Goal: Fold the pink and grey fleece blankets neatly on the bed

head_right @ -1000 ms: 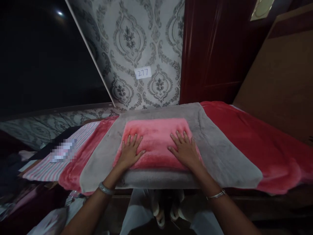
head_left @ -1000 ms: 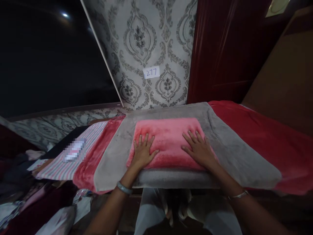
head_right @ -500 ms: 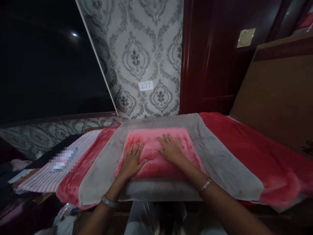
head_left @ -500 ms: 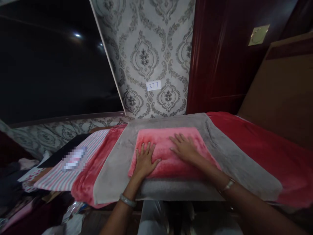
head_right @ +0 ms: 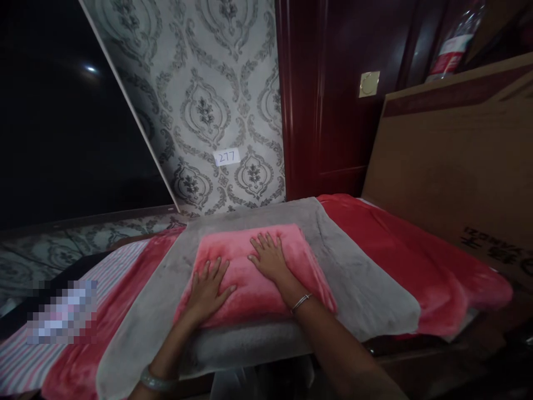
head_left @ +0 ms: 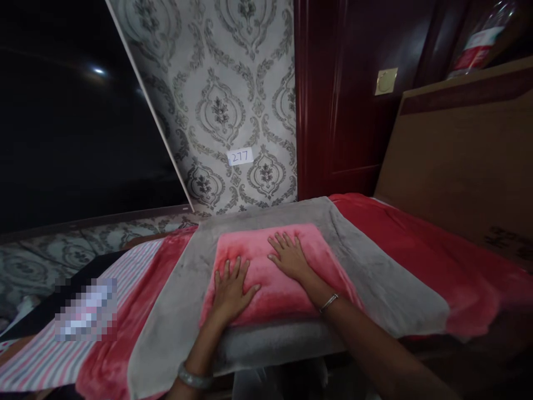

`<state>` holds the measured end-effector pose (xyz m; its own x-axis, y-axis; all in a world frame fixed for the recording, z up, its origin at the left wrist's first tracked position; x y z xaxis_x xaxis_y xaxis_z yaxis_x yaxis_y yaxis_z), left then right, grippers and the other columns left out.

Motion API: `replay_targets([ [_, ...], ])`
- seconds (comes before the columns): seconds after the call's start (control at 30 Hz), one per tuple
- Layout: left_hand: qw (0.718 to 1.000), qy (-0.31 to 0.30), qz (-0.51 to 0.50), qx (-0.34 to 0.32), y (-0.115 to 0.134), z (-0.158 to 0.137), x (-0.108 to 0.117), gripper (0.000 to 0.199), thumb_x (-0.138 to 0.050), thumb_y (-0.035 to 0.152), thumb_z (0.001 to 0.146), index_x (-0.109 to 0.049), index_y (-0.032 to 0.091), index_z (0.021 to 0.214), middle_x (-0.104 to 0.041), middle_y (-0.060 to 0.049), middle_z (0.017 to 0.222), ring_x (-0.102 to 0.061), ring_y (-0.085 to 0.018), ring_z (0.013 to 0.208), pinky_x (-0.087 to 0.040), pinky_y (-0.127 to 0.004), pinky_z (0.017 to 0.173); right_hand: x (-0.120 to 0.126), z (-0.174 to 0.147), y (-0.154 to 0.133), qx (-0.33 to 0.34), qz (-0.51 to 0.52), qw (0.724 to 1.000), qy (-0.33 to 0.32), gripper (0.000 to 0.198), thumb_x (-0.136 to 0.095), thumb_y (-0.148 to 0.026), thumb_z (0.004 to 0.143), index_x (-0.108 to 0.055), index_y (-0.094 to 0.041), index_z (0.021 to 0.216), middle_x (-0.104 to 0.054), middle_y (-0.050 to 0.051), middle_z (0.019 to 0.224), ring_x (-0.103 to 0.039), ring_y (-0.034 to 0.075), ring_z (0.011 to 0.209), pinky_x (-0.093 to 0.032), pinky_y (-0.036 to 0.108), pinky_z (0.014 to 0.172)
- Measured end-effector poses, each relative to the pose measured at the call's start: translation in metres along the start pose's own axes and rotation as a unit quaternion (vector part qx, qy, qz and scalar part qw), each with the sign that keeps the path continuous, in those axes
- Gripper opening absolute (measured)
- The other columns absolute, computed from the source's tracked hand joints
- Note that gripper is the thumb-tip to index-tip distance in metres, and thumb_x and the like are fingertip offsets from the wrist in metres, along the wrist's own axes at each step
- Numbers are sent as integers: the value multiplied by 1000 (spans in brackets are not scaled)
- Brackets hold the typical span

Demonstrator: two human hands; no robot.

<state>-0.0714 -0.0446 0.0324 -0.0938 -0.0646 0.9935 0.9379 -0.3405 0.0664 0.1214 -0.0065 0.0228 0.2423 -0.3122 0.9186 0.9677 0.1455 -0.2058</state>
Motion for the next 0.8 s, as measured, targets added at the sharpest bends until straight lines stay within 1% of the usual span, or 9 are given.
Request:
replay_targets([
  [0.13, 999, -22, -33, -34, 21, 34, 38, 52, -40, 45, 100, -56, 20, 143, -58, -13, 145, -53, -29, 135, -38, -45, 114, 0, -1, -2, -11, 9, 1000, -13, 59, -40, -51, 101, -38, -29, 156, -27, 7, 165, -18, 29, 153, -10, 59, 121],
  [0.2, 998, -28, -44, -43, 34, 60, 58, 51, -36, 38, 101, -55, 16, 143, -61, -14, 142, -57, -24, 131, -42, -35, 110, 4, 1, -2, -13, 14, 999, -32, 60, -40, -51, 101, -37, -28, 157, -25, 7, 166, -17, 29, 153, -11, 58, 121],
  [0.27, 997, -37, -44, -51, 46, 90, 75, 48, -39, 35, 101, -57, 15, 140, -60, -13, 143, -57, -21, 131, -42, -29, 108, 14, 9, -2, -14, 24, 998, -60, 58, -41, -50, 101, -40, -29, 155, -30, 7, 164, -24, 29, 151, -17, 57, 120],
  [0.33, 997, -41, -39, -47, 50, 117, 86, 45, -43, 34, 99, -61, 16, 136, -61, -13, 142, -58, -22, 129, -42, -28, 106, 33, 23, 1, -20, 29, 997, -70, 54, -39, -47, 102, -44, -28, 153, -40, 9, 159, -35, 28, 146, -27, 53, 116],
  [0.4, 998, -38, -32, -27, 48, 138, 88, 45, -43, 34, 98, -61, 16, 135, -62, -14, 141, -59, -25, 128, -44, -33, 106, 54, 40, 9, -36, 26, 998, -54, 52, -35, -43, 103, -46, -26, 151, -44, 11, 156, -38, 29, 143, -32, 51, 113],
  [0.5, 999, -32, -19, 9, 37, 146, 70, 49, -39, 39, 99, -57, 18, 139, -60, -16, 143, -56, -31, 131, -39, -49, 111, 63, 51, 28, -71, 9, 997, -31, 51, -32, -44, 104, -50, -27, 149, -41, 10, 158, -30, 32, 147, -27, 56, 115],
  [0.6, 1000, -13, -5, 22, 28, 134, 33, 53, -37, 46, 99, -53, 23, 144, -55, -14, 148, -46, -34, 140, -25, -62, 117, 36, 40, 49, -89, -18, 995, -34, 50, -35, -47, 104, -51, -30, 148, -42, 7, 158, -28, 33, 148, -21, 61, 116],
  [0.73, 998, 65, 24, 15, 20, 121, 0, 57, -31, 49, 101, -47, 23, 149, -49, -12, 154, -38, -33, 144, -22, -61, 119, 2, 23, 64, -80, -32, 996, -11, 52, -38, -49, 103, -48, -31, 150, -43, 7, 158, -31, 31, 147, -19, 60, 118],
  [0.8, 997, 67, 32, 15, 18, 122, -8, 57, -32, 50, 101, -48, 23, 148, -52, -12, 151, -40, -33, 142, -24, -61, 118, -4, 22, 67, -80, -34, 996, -7, 51, -38, -49, 102, -49, -30, 149, -43, 7, 157, -31, 32, 146, -19, 60, 117],
])
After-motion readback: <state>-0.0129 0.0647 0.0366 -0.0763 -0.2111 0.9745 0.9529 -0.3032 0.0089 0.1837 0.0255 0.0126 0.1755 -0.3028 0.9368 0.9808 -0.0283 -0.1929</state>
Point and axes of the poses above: each hand's wrist, its own z-axis towards the middle knuckle, its own x-axis out of the back of the hand, y = z × x, the point moved 8 cm from there along z, towards the middle knuckle
